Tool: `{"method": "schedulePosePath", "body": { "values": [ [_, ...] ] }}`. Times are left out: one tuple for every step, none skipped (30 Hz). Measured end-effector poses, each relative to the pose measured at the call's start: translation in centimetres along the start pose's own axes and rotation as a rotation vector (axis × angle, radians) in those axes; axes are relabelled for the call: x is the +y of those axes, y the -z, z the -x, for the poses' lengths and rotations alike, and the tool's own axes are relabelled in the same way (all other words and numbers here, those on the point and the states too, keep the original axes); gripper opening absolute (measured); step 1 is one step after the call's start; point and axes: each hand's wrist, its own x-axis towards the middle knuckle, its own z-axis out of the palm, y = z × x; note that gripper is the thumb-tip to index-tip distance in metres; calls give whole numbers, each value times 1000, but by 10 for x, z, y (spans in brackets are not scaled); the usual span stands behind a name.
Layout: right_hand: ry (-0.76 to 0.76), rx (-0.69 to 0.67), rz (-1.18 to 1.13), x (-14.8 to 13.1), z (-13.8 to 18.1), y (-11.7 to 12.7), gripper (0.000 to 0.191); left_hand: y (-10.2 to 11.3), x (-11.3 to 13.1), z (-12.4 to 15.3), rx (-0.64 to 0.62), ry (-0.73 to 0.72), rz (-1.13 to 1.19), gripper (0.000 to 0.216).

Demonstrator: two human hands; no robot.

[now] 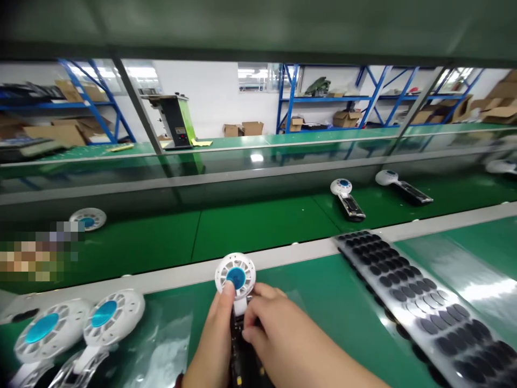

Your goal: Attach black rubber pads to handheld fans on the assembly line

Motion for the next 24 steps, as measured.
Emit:
{"method": "schedulePosePath", "body": {
  "values": [
    [-15,-1,17,-1,0,0,19,-1,0,0,3,-2,6,45],
    [-27,-1,29,-2,0,0,19,-1,0,0,1,-1,13,45],
    [-31,-2,35,-3,0,0,19,-1,0,0,2,1,15,46],
    [-30,-2,37,-4,0,0,19,-1,0,0,8,6,11,47],
    [-27,-1,39,-4,0,-1,18,-1,1,0,12,16,0,48],
    [-24,1,45,-4,0,-1,18,-1,2,0,13,29,-15,49],
    [-21,5,52,-4,0,-1,18,-1,3,1,10,46,-30,50],
    [-15,9,61,-4,0,-1,17,0,4,1,6,61,-45,51],
    [-11,9,68,-3,0,-1,17,0,6,2,1,73,-58,51],
    [-9,6,74,-3,0,-2,16,0,7,3,-2,81,-70,50],
    [-9,1,77,-2,0,-2,16,0,8,3,1,84,-79,49],
    [-10,-2,78,-2,0,-2,16,0,9,4,6,85,-87,47],
    [-10,-3,79,-2,0,-2,15,0,10,4,11,83,-90,46],
    [-9,-1,82,-1,0,-3,15,-1,10,4,15,82,-88,44],
    [-8,1,85,-1,0,-3,15,-1,11,4,19,85,-81,43],
    [-5,5,88,0,1,-4,15,-1,11,4,20,88,-69,43],
    [0,10,91,0,1,-4,15,-1,10,4,22,92,-58,44],
    [5,14,94,1,1,-5,15,-1,10,4,26,95,-54,45],
    [9,18,95,2,1,-5,15,-1,10,4,30,96,-52,46],
    [12,24,98,2,1,-6,15,-1,10,4,31,95,-50,47],
    [12,30,101,2,1,-6,15,-1,9,4,29,91,-47,48],
    [10,35,104,2,1,-7,15,-1,9,4,25,85,-44,49],
    [8,39,108,2,1,-7,15,-1,9,3,20,81,-41,50],
    [5,43,114,1,1,-7,15,-1,8,4,9,79,-38,51]
  ]
}}
